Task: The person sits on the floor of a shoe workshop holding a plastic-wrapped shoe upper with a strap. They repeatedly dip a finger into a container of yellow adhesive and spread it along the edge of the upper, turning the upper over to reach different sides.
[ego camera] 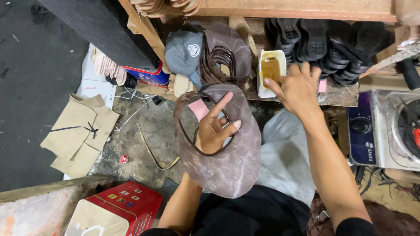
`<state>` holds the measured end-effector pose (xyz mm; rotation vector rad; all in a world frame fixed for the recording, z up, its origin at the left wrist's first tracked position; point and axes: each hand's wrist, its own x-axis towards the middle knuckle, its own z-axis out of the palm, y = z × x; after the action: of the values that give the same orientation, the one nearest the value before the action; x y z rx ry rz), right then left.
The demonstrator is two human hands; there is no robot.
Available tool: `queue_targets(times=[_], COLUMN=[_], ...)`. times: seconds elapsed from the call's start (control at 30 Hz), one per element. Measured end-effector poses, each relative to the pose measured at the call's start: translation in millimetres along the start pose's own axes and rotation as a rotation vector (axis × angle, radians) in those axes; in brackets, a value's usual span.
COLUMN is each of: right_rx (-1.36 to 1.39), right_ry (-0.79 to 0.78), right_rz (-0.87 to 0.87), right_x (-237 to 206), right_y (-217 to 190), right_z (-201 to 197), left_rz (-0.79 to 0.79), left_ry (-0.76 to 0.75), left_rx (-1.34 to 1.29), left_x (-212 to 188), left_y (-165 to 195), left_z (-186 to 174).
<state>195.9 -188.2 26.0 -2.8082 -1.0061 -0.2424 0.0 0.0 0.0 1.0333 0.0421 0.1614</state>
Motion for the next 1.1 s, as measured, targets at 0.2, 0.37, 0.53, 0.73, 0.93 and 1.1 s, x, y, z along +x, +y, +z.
queue_targets(times=[0.2,0.37,0.53,0.73,0.93,1.1], right_rx=[0.968,0.926,0.921,0.964,0.862,0.885], right_ry=[0.22,0.255,0.255,0.29,0.296,0.375], right_rz=[-0.201,-0.276,-0.278,-0.283,-0.312,-0.32], right_x=[-45,-55,-52,-66,-71,-79], right_y=[-22,-41,-40,-40,-38,-41], right_z=[-52,-63,-60,-56,-55,-55], left_rz=[0.038,-0.064,0.028,0.088,0.09,0.053], left_ry=[-0.101,-0.163,-0.171,-0.166,-0.153,-0.107], left_rx=[0.205,0.148,0.164,0.25,0.229,0.195], left_x=[5,6,-1,0,1,2], left_y=[29,39,41,45,44,49], left_z=[25,42,50,40,45,41])
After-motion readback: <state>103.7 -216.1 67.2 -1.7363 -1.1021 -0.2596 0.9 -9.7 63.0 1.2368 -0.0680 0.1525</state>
